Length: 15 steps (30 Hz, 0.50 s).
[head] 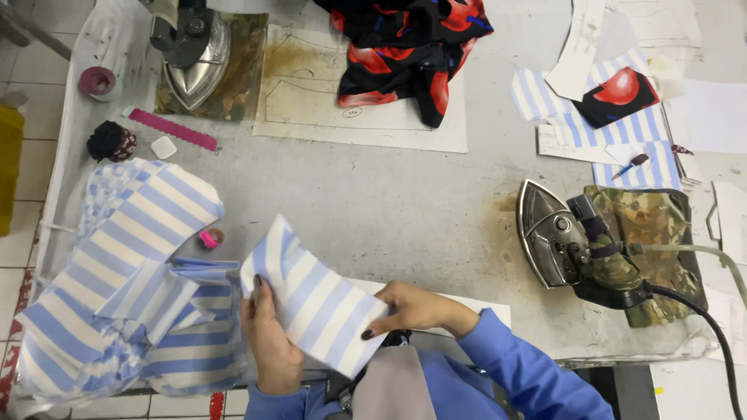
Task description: The person aligns a paper pattern on a piece of blue and white striped fabric, then uses shears to cut the fabric along the pattern's edge. The person repeats this process with another piece of fabric, aligning the pattern and cutting it out.
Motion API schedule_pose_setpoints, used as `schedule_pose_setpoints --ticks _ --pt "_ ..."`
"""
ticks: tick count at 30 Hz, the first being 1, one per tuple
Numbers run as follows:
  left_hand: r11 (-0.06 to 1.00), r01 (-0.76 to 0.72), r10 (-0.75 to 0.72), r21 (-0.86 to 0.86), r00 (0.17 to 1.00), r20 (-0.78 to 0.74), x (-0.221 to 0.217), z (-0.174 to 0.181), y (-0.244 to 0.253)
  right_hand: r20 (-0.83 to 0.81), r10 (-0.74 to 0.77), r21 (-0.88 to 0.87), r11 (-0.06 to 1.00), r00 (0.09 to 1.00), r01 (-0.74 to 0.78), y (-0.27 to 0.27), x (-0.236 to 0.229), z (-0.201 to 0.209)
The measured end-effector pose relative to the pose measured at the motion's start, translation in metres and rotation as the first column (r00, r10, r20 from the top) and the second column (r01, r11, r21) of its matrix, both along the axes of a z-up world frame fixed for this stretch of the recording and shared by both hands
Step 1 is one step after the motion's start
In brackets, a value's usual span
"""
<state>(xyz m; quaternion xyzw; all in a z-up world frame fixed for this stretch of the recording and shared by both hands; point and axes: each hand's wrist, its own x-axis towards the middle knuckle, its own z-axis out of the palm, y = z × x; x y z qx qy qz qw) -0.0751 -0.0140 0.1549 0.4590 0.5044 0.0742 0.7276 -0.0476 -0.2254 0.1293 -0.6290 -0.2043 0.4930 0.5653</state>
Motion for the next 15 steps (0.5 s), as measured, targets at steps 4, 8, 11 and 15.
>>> schedule_pose_setpoints --ticks 4,8,11,15 --pt "0.916 0.014 0.133 -0.401 0.932 0.337 0.009 -0.060 0.002 0.107 -0.243 -0.031 0.968 0.964 0.247 -0.051 -0.010 0.021" --pt "0.822 0.069 0.080 -0.565 0.969 0.234 0.015 -0.069 -0.009 0.093 -0.403 0.016 0.915 0.911 0.403 -0.084 -0.021 0.029" --pt "0.728 0.129 0.004 -0.674 0.981 0.193 0.009 -0.053 -0.033 0.102 -0.521 0.064 0.853 0.847 0.517 -0.085 -0.027 0.049" --pt "0.292 0.302 -0.372 -0.907 0.910 0.184 -0.011 -0.017 -0.078 0.241 -0.612 -0.075 0.762 0.753 0.643 -0.067 -0.038 0.029"
